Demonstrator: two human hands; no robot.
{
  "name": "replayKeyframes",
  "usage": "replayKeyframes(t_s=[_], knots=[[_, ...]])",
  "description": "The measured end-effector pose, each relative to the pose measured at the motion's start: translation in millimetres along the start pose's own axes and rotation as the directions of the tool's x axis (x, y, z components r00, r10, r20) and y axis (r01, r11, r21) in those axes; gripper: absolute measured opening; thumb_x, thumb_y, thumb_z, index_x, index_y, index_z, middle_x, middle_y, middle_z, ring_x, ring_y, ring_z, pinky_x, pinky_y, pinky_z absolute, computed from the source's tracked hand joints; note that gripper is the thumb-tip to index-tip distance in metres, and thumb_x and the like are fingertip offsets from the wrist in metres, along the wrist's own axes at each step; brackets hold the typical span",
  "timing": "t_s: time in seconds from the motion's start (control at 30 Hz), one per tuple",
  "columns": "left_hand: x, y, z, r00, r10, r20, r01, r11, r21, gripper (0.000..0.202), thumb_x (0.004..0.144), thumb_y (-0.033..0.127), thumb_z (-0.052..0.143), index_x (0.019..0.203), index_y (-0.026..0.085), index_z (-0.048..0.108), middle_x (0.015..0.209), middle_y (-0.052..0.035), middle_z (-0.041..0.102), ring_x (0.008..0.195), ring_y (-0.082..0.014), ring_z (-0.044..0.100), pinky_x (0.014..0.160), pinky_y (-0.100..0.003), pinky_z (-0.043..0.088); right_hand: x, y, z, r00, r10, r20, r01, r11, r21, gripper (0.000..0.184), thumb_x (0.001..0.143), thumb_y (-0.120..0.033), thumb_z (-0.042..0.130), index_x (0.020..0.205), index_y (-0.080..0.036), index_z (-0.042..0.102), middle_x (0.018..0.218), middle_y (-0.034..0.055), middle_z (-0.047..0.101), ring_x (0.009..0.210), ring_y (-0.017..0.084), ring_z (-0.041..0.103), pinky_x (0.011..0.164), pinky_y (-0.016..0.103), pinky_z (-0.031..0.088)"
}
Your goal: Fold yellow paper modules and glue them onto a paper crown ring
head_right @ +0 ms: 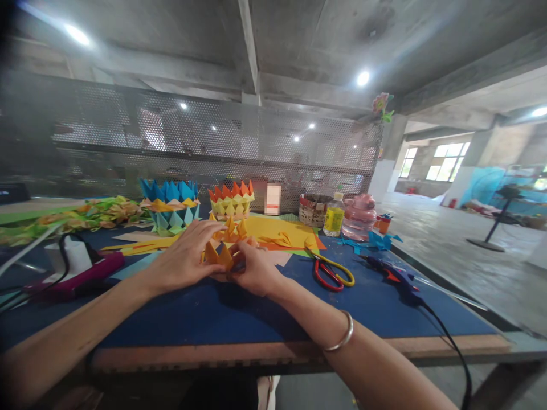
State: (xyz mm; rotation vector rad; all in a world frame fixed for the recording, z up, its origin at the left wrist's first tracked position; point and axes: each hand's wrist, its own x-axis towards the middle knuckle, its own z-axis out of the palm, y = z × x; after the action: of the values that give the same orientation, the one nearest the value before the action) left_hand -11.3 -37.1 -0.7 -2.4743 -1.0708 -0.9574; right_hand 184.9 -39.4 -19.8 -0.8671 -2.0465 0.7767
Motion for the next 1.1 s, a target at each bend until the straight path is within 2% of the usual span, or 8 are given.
replayKeyframes(t_s=[0.17,0.37,0.53,0.77,0.87,0.97,1.1], knots=[[0,1,0.7,1.000,0.000,-0.006,0.000,1.000,-0.001,0.075,0.067,0.029,0.081,0.128,0.014,0.041,0.131,-0.0167,0.051,0.127,-0.0331,0.043,0.111,-0.055,0.030,0,1,1,1.000,-0.017,-0.008,0.017,1.000,0.011,0.040,0.067,-0.023,0.078,0.093,-0.022,0.048,0.073,-0.0042,0.058,0.065,0.011,0.058,0.056,0.021,0.045],[0,2,-0.6,0.999,0.031,-0.004,-0.031,0.999,0.025,0.068,0.073,0.038,0.076,0.127,0.014,0.043,0.130,-0.0173,0.051,0.126,-0.0335,0.043,0.111,-0.056,0.028,2,6,-1,0.998,-0.034,-0.043,0.032,0.998,-0.049,0.036,0.072,-0.017,0.071,0.099,-0.022,0.047,0.087,0.0004,0.062,0.077,0.014,0.062,0.063,0.024,0.049],[1,3,-2.2,0.999,0.047,0.022,-0.047,0.998,0.030,0.071,0.072,0.042,0.076,0.128,0.013,0.043,0.131,-0.0182,0.050,0.127,-0.0345,0.043,0.111,-0.056,0.027,4,10,-2,0.998,0.014,-0.069,-0.016,1.000,-0.024,0.035,0.073,-0.025,0.072,0.097,-0.022,0.047,0.080,-0.0009,0.062,0.073,0.014,0.062,0.064,0.027,0.051],[1,3,-3.6,0.998,0.056,0.014,-0.056,0.998,0.014,0.062,0.076,0.040,0.072,0.127,0.016,0.047,0.131,-0.0171,0.052,0.127,-0.0351,0.044,0.110,-0.058,0.027,5,8,-4,0.996,0.011,-0.085,-0.015,0.999,-0.050,0.037,0.071,-0.018,0.072,0.099,-0.022,0.048,0.081,-0.0017,0.062,0.075,0.014,0.063,0.066,0.026,0.052],[0,2,-4.0,0.997,0.071,0.036,-0.072,0.997,0.024,0.048,0.078,0.035,0.069,0.120,0.017,0.055,0.130,-0.0158,0.052,0.128,-0.0346,0.042,0.112,-0.060,0.024,4,6,-5,0.997,0.002,-0.076,-0.008,0.997,-0.073,0.037,0.073,-0.018,0.071,0.101,-0.022,0.048,0.080,-0.0017,0.063,0.071,0.013,0.063,0.067,0.027,0.051],[0,1,-2.7,0.994,0.082,0.069,-0.083,0.997,0.008,0.031,0.080,0.035,0.068,0.106,0.019,0.064,0.129,-0.0140,0.053,0.129,-0.0346,0.042,0.112,-0.061,0.021,3,5,-5,0.998,0.002,-0.065,-0.008,0.996,-0.085,0.037,0.073,-0.017,0.070,0.102,-0.022,0.047,0.081,-0.0018,0.064,0.072,0.013,0.064,0.069,0.027,0.050],[0,0,-0.5,0.994,0.076,0.081,-0.072,0.996,-0.056,0.014,0.081,0.033,0.066,0.086,0.020,0.066,0.127,-0.0124,0.056,0.128,-0.0345,0.043,0.112,-0.063,0.022,2,3,-4,0.999,0.025,-0.026,-0.027,0.997,-0.071,0.041,0.070,-0.011,0.069,0.102,-0.022,0.046,0.077,-0.0037,0.064,0.071,0.014,0.064,0.068,0.027,0.049]])
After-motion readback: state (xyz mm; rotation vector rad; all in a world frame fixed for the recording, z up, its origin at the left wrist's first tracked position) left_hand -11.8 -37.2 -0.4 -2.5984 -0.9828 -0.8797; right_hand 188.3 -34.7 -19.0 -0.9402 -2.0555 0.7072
